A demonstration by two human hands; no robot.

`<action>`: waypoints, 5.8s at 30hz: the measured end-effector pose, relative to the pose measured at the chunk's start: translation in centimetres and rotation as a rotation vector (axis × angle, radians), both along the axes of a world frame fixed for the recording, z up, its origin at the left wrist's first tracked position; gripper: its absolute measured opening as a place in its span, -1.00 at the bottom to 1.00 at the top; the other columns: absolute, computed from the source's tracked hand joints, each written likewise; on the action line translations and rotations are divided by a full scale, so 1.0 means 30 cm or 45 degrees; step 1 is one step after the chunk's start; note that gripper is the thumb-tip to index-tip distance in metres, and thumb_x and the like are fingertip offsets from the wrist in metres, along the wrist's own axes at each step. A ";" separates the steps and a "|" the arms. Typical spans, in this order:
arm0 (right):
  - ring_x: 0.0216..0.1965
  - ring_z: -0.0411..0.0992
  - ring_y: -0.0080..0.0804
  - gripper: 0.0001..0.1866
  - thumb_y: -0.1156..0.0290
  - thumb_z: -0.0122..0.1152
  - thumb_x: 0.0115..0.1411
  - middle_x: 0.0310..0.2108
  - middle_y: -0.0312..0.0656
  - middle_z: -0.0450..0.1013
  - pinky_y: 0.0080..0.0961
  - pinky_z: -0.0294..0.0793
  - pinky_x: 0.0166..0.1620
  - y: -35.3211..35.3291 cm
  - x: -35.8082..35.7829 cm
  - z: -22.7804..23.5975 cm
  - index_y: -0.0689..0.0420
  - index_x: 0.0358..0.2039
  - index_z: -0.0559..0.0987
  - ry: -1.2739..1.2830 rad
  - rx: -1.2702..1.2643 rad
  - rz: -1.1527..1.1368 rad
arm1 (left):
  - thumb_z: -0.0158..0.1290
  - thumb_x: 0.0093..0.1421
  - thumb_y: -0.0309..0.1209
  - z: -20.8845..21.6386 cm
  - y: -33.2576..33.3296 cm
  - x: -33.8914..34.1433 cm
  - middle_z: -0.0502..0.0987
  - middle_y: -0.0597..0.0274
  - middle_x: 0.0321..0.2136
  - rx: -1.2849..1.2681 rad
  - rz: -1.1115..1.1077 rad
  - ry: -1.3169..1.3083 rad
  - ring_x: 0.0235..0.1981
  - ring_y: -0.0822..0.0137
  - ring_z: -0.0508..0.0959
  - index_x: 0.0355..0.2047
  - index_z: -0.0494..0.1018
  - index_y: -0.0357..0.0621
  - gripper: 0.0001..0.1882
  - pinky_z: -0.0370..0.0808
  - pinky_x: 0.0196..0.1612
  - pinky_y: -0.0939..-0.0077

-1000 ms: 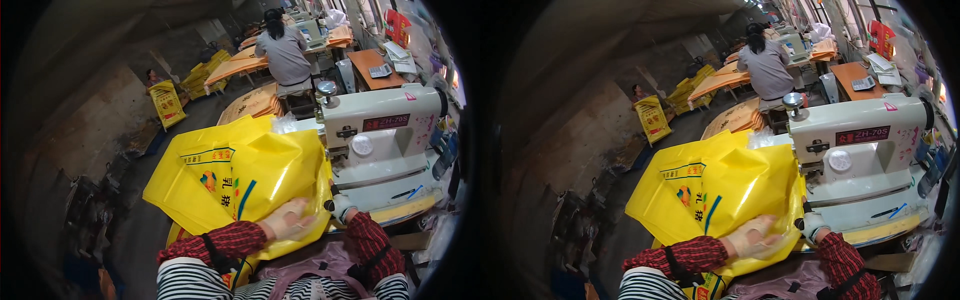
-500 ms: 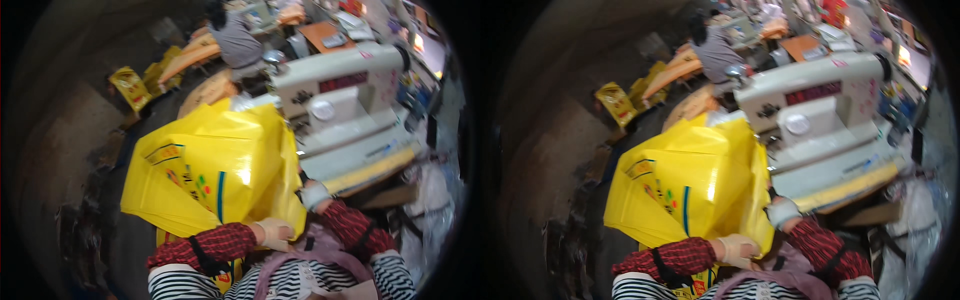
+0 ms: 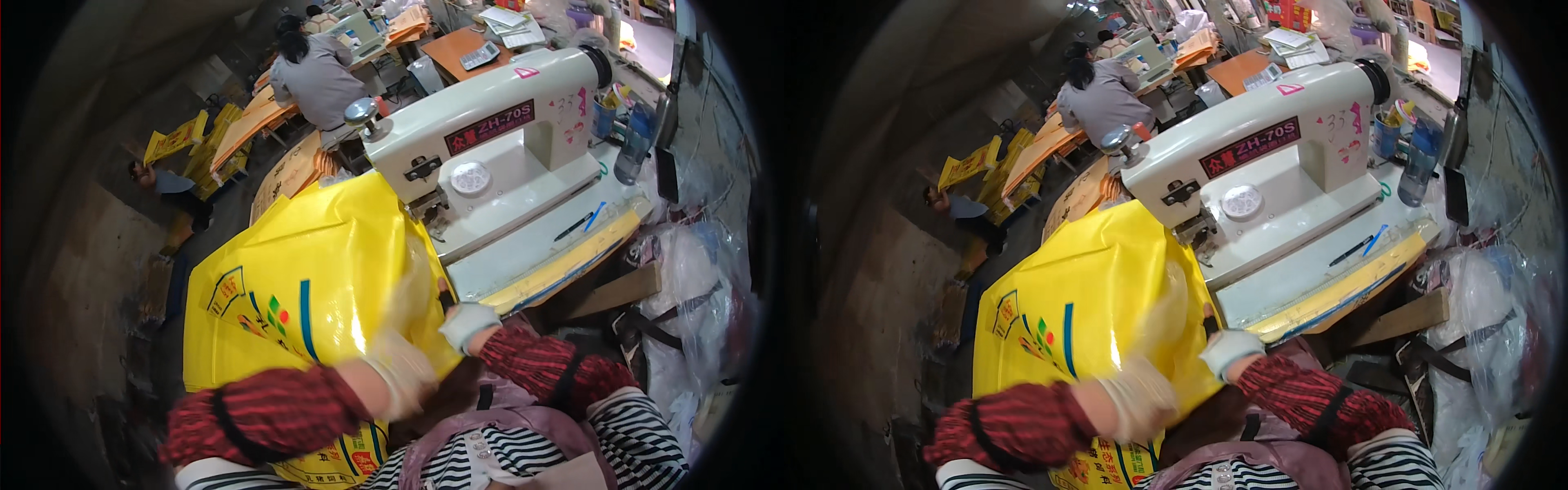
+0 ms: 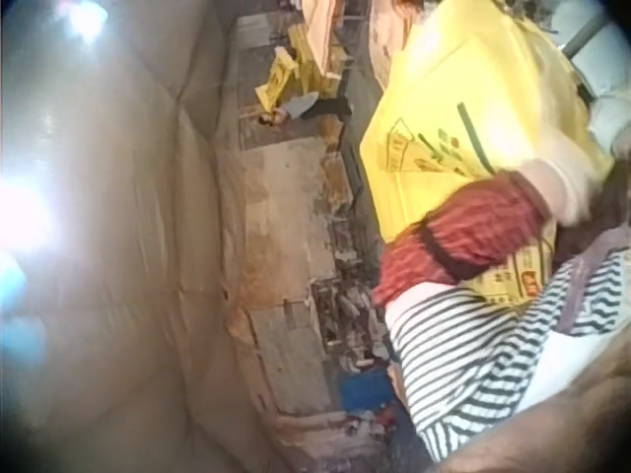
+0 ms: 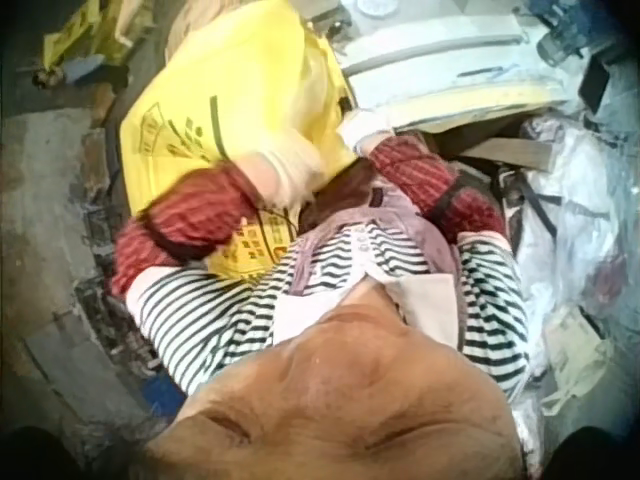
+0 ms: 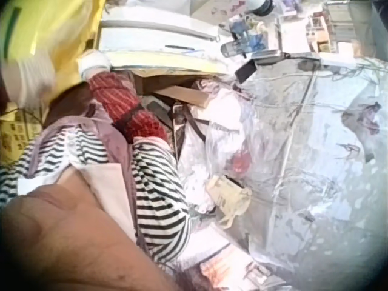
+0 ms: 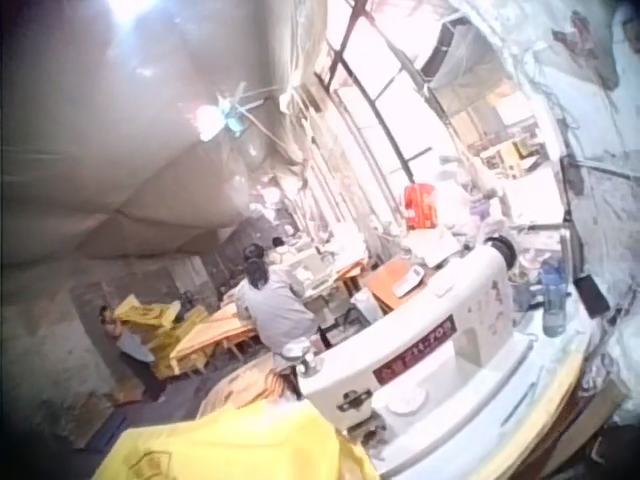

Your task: Folding and stacking large yellow plastic bags at a workstation.

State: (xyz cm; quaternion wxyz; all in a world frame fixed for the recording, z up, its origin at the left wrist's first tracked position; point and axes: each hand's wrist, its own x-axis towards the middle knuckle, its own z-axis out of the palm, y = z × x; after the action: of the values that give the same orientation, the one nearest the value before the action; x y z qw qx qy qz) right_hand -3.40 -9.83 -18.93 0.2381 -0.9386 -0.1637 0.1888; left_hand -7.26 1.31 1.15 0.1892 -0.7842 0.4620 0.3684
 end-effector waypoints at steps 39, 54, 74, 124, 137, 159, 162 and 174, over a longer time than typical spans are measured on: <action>-0.30 0.52 -0.01 -0.34 0.26 -0.13 0.09 -0.38 0.16 0.51 -0.14 0.48 -0.27 0.057 0.299 -0.072 0.14 0.24 0.13 0.015 -0.041 -0.063 | 0.16 -0.28 -0.23 -0.048 -0.102 0.145 0.57 0.10 -0.53 -0.204 -0.027 -0.112 -0.50 0.03 0.56 -0.55 0.57 -0.06 -0.75 0.49 -0.44 0.22; -0.29 0.52 -0.04 -0.43 0.21 -0.12 0.16 -0.21 0.05 0.50 -0.08 0.46 -0.24 0.112 0.347 -0.209 0.22 0.16 0.26 -0.399 -0.160 0.278 | 0.13 -0.16 -0.14 0.028 -0.023 0.072 0.54 0.16 -0.57 -0.074 0.021 -0.140 -0.47 0.17 0.55 -0.60 0.53 0.05 -0.79 0.35 -0.38 0.26; -0.33 0.51 0.04 -0.48 -0.02 -0.08 0.11 -0.39 0.10 0.52 -0.19 0.48 -0.30 -0.030 0.023 -0.018 0.20 -0.29 0.58 0.244 0.074 -0.094 | 0.15 -0.08 -0.13 -0.146 0.101 0.424 0.52 0.35 -0.53 0.102 -0.149 -0.418 -0.20 0.27 0.47 -0.48 0.53 0.18 -0.83 0.08 0.15 -0.11; -0.38 0.41 -0.15 -0.84 0.36 0.07 0.02 -0.42 -0.17 0.47 -0.27 0.37 -0.29 -0.176 -0.144 -0.244 -0.07 -0.36 0.57 -0.197 0.909 0.589 | 0.23 -0.14 -0.39 -0.601 0.097 0.085 0.45 0.02 -0.56 -1.028 1.034 -0.923 -0.49 0.06 0.46 -0.62 0.35 -0.19 -0.75 0.39 -0.40 0.36; -0.30 0.47 -0.53 -0.62 0.30 0.11 0.20 -0.27 -0.17 0.51 -0.59 0.47 -0.19 -0.205 -0.053 -0.146 0.24 -0.02 0.44 0.433 1.409 -0.190 | 0.02 0.17 -0.52 -0.620 0.054 0.025 0.47 0.14 -0.45 -1.372 1.589 0.049 -0.49 0.30 0.52 -0.29 0.42 -0.33 -0.87 0.47 -0.43 0.47; -0.26 0.48 0.04 -0.56 -0.06 -0.08 0.19 -0.31 0.09 0.49 -0.19 0.46 -0.19 -0.047 0.159 -0.095 -0.03 -0.23 0.60 0.023 0.090 0.100 | 0.14 -0.08 -0.11 -0.364 -0.086 0.143 0.58 0.26 -0.56 -0.105 0.186 0.025 -0.42 0.24 0.58 -0.58 0.58 0.07 -0.78 0.34 -0.35 0.29; -0.25 0.47 0.06 -0.50 -0.09 0.00 0.14 -0.27 0.10 0.49 -0.20 0.46 -0.18 -0.013 0.248 -0.120 0.12 -0.27 0.59 0.009 0.034 0.015 | 0.14 -0.03 -0.07 -0.410 -0.063 0.201 0.60 0.29 -0.51 -0.079 0.219 -0.270 -0.39 0.24 0.59 -0.51 0.60 0.07 -0.75 0.36 -0.35 0.32; -0.71 0.36 -0.54 -0.79 0.28 0.25 0.12 -0.65 -0.24 0.42 -0.66 0.34 -0.66 0.016 0.256 -0.101 0.17 -0.41 0.53 0.690 1.084 -0.454 | 0.14 -0.06 -0.22 -0.538 0.238 0.409 0.55 0.00 -0.55 -0.471 0.921 -0.674 -0.46 0.01 0.56 -0.56 0.57 -0.10 -0.79 0.50 -0.32 0.21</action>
State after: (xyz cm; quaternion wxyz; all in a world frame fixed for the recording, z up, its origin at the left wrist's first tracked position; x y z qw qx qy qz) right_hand 4.27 -9.35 -21.97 0.6600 -0.6897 0.0036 0.2979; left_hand 5.01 8.45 -14.98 0.0174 -0.9819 0.1532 0.1100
